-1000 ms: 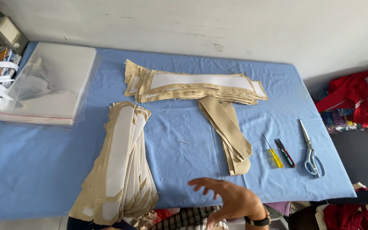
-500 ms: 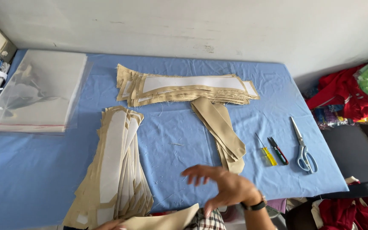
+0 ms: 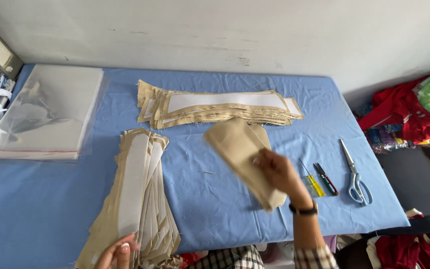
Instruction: The person is separating individual pre-cut fabric pieces from a large stack and organizing them into a new pile on a work table.
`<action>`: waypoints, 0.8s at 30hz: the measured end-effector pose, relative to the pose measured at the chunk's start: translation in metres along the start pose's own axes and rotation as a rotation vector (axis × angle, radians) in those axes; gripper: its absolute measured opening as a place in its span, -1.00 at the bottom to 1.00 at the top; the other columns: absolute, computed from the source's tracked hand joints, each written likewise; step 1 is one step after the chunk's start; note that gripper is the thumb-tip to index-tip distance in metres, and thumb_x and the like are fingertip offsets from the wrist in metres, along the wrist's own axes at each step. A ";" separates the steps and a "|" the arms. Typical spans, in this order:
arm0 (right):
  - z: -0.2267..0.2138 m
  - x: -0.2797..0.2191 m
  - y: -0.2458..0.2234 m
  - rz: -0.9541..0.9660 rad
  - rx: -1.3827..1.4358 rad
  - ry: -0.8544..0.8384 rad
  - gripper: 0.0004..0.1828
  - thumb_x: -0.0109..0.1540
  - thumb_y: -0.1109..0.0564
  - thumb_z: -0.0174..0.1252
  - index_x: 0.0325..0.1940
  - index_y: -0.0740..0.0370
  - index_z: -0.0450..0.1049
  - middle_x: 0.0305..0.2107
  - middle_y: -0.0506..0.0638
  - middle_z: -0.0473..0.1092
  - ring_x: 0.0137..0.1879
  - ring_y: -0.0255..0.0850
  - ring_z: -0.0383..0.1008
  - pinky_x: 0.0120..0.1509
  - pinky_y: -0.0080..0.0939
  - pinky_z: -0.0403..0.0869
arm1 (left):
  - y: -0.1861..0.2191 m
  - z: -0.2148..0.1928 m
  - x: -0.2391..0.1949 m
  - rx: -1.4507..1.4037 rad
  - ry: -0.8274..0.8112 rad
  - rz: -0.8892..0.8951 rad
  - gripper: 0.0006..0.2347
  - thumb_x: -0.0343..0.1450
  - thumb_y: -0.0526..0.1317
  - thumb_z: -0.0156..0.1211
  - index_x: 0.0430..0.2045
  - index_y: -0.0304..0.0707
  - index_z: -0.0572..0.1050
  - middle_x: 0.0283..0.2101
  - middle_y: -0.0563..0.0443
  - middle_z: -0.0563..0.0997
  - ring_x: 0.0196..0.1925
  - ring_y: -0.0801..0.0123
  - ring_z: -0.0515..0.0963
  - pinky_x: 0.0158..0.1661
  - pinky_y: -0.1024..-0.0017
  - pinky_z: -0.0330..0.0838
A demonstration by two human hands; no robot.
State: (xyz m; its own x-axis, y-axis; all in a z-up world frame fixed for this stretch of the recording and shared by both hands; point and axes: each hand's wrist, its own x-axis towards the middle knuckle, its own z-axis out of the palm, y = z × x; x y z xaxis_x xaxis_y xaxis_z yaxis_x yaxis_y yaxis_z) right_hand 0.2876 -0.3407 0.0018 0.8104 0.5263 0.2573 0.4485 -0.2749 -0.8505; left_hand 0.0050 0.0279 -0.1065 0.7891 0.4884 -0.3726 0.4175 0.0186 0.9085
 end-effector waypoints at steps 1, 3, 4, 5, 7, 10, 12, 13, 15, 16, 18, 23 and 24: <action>-0.007 0.012 0.010 0.179 -0.176 0.078 -0.84 0.29 0.15 -0.05 -0.40 0.09 0.33 -0.48 -0.17 0.25 -0.32 -0.37 0.23 -0.26 -0.29 0.21 | 0.014 0.002 0.000 0.141 0.080 0.105 -0.63 0.43 -0.04 0.03 0.02 -0.14 0.64 -0.14 -0.06 0.79 -0.28 0.27 0.60 -0.26 0.36 0.48; -0.014 0.034 0.038 0.350 -0.353 0.153 -0.62 0.36 -0.09 0.07 -0.48 0.03 0.21 -0.63 -0.23 0.03 -0.46 -0.37 0.03 -0.40 -0.22 0.07 | 0.024 0.009 0.004 0.276 0.168 0.210 -0.64 0.40 0.00 0.07 0.00 -0.05 0.62 0.05 0.05 0.74 0.14 0.28 0.69 0.14 0.32 0.57; -0.013 0.042 0.056 0.458 -0.419 0.153 -0.73 0.31 -0.15 0.09 -0.18 0.07 0.34 -0.49 -0.09 0.29 -0.35 -0.21 0.27 -0.26 -0.14 0.23 | 0.020 0.016 0.008 0.315 0.344 0.506 -0.72 0.40 -0.10 0.16 -0.06 -0.13 0.61 0.00 0.01 0.72 0.03 0.27 0.69 0.04 0.35 0.56; -0.012 0.051 0.075 0.566 -0.485 0.153 -0.53 0.26 -0.20 0.11 0.11 0.10 0.48 -0.34 0.06 0.55 -0.24 -0.04 0.51 -0.13 -0.05 0.39 | 0.016 0.022 0.012 0.348 0.523 0.800 -0.78 0.39 -0.20 0.26 -0.12 -0.20 0.61 -0.06 -0.03 0.69 -0.07 0.25 0.68 -0.06 0.37 0.54; -0.008 0.040 0.105 0.557 -0.627 0.135 -0.42 0.20 -0.32 0.16 0.17 -0.01 0.42 -0.15 0.05 0.44 -0.03 0.04 0.41 0.03 0.06 0.39 | 0.006 0.028 0.014 0.377 0.558 0.753 -0.73 0.36 -0.16 0.31 -0.09 -0.20 0.62 0.00 -0.09 0.68 0.00 0.20 0.67 -0.01 0.32 0.56; 0.000 0.034 0.114 0.605 -0.794 0.152 -0.21 0.10 -0.51 0.21 0.24 -0.07 0.35 0.05 0.04 0.36 0.23 0.10 0.30 0.21 0.23 0.35 | 0.005 0.032 0.012 0.410 0.621 0.646 -0.64 0.32 -0.11 0.37 -0.02 -0.20 0.61 0.10 -0.19 0.63 0.08 0.11 0.65 0.05 0.21 0.56; 0.006 0.029 0.109 0.676 -0.819 0.184 -0.12 0.06 -0.58 0.19 0.24 -0.03 0.34 0.07 0.03 0.41 0.29 0.10 0.28 0.22 0.28 0.30 | 0.005 0.031 0.009 0.419 0.636 0.581 -0.59 0.30 -0.10 0.38 0.02 -0.20 0.60 0.15 -0.22 0.60 0.08 0.07 0.64 0.06 0.15 0.55; 0.008 0.029 0.107 0.729 -0.770 0.200 -0.14 0.04 -0.57 0.22 0.17 0.03 0.35 0.02 0.08 0.45 0.27 0.11 0.29 0.23 0.24 0.28 | 0.005 0.031 0.009 0.426 0.652 0.605 -0.59 0.29 -0.10 0.41 0.01 -0.22 0.60 0.11 -0.19 0.62 0.08 0.06 0.63 0.04 0.17 0.54; 0.007 0.029 0.099 0.785 -0.722 0.219 -0.15 0.03 -0.55 0.25 0.11 0.10 0.35 -0.03 0.13 0.48 0.26 0.11 0.30 0.25 0.20 0.26 | 0.002 0.030 0.012 0.431 0.664 0.631 -0.58 0.28 -0.10 0.44 0.01 -0.24 0.60 0.07 -0.16 0.63 0.07 0.06 0.62 0.01 0.18 0.53; 0.004 0.031 0.093 0.845 -0.684 0.186 -0.26 0.11 -0.49 0.17 0.04 0.13 0.40 -0.05 0.11 0.50 0.18 0.11 0.37 0.17 0.14 0.32 | 0.000 0.030 0.014 0.453 0.676 0.655 -0.57 0.29 -0.08 0.44 -0.01 -0.29 0.60 0.03 -0.14 0.65 0.08 0.03 0.62 0.00 0.16 0.54; -0.002 0.026 0.088 0.901 -0.647 0.153 -0.36 0.19 -0.44 0.10 -0.03 0.16 0.45 -0.07 0.10 0.52 0.10 0.11 0.45 0.09 0.07 0.38 | 0.001 0.032 0.015 0.473 0.691 0.680 -0.57 0.29 -0.07 0.44 -0.03 -0.33 0.60 0.00 -0.12 0.67 0.09 0.00 0.62 -0.02 0.14 0.55; 0.001 -0.002 0.066 0.968 -0.493 0.321 -0.41 0.23 -0.32 0.10 -0.03 0.27 0.47 -0.11 0.18 0.53 0.05 0.11 0.47 0.04 0.03 0.41 | -0.008 0.027 0.022 0.509 0.736 0.562 -0.66 0.31 -0.01 0.46 -0.13 -0.18 0.69 -0.32 -0.08 0.68 -0.09 0.11 0.62 -0.15 0.20 0.56; 0.007 -0.006 0.066 0.974 -0.493 0.321 -0.41 0.23 -0.32 0.10 -0.03 0.27 0.47 -0.11 0.18 0.53 0.05 0.11 0.47 0.04 0.03 0.41 | -0.012 0.025 0.024 0.511 0.731 0.560 -0.66 0.31 -0.01 0.46 -0.13 -0.18 0.69 -0.32 -0.08 0.68 -0.09 0.11 0.62 -0.15 0.20 0.56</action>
State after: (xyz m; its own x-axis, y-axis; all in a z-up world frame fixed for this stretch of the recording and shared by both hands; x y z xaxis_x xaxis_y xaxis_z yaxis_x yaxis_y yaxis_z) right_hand 0.3095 -0.3566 -0.0592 0.9228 -0.2949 -0.2481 -0.3826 -0.7781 -0.4982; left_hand 0.0301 0.0170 -0.1311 0.5354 0.7237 0.4354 0.3517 -0.6597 0.6641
